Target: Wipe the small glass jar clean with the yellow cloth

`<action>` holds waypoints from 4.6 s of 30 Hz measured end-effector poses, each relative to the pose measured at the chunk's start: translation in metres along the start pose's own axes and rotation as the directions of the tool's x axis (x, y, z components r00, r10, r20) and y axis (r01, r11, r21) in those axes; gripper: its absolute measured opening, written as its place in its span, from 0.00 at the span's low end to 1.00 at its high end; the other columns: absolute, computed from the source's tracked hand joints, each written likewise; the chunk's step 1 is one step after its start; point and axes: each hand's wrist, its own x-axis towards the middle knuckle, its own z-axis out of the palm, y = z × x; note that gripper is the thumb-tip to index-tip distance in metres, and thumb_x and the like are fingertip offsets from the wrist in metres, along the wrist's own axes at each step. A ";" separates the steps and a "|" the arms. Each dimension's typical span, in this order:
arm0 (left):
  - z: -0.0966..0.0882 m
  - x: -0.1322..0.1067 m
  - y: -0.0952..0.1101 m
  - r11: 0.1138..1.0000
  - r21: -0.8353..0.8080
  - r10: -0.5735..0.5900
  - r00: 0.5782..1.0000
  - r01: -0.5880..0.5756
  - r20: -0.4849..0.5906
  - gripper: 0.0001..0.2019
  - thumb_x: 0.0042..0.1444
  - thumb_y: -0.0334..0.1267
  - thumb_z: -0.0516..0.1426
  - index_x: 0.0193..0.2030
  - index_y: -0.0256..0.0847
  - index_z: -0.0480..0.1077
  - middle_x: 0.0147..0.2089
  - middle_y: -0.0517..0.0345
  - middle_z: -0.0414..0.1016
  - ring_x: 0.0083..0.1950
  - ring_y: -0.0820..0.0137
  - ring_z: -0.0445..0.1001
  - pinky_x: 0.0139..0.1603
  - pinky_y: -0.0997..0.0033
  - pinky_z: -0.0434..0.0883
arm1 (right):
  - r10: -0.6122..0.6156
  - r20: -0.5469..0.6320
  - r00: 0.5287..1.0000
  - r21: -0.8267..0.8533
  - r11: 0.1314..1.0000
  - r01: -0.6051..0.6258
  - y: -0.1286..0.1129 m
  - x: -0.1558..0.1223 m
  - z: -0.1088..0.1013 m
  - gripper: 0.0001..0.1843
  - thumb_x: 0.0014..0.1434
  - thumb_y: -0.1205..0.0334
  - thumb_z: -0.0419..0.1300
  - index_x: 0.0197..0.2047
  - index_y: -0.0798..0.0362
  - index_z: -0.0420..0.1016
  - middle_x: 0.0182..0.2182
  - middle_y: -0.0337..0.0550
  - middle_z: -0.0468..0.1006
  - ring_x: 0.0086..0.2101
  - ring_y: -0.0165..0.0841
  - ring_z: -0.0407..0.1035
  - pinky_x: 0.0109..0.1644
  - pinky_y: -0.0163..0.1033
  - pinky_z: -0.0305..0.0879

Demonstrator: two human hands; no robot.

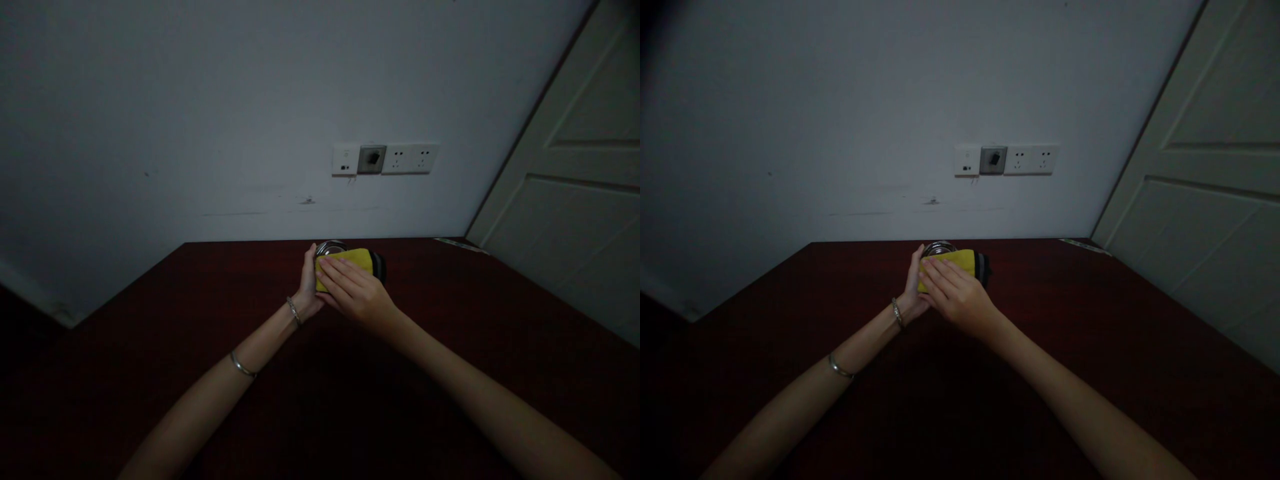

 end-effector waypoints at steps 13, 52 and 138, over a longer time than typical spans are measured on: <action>-0.019 0.008 -0.001 0.967 0.254 -0.033 0.989 -0.006 0.146 0.30 0.55 0.64 0.44 0.30 0.37 0.70 0.16 0.61 0.67 0.12 0.74 0.63 0.08 0.77 0.56 | -0.010 -0.066 0.998 0.012 1.000 0.010 0.012 -0.001 -0.010 0.17 0.61 0.70 0.57 0.53 0.65 0.71 0.53 0.58 0.74 0.57 0.42 0.64 0.60 0.50 0.65; -0.020 0.007 0.003 0.963 0.269 -0.035 0.983 -0.015 0.182 0.30 0.57 0.62 0.44 0.33 0.36 0.72 0.17 0.61 0.68 0.11 0.76 0.60 0.08 0.77 0.55 | -0.024 -0.099 0.995 0.021 0.999 0.026 0.017 -0.005 -0.014 0.18 0.60 0.69 0.58 0.55 0.60 0.70 0.51 0.55 0.75 0.55 0.41 0.67 0.54 0.49 0.70; -0.009 0.013 0.003 0.986 0.054 0.155 0.988 -0.155 -0.006 0.22 0.52 0.54 0.54 0.30 0.34 0.75 0.27 0.52 0.77 0.31 0.68 0.75 0.35 0.71 0.69 | -0.026 -0.037 0.999 0.079 0.997 0.029 0.003 -0.004 -0.004 0.13 0.62 0.69 0.56 0.48 0.62 0.75 0.48 0.56 0.78 0.51 0.42 0.71 0.53 0.49 0.72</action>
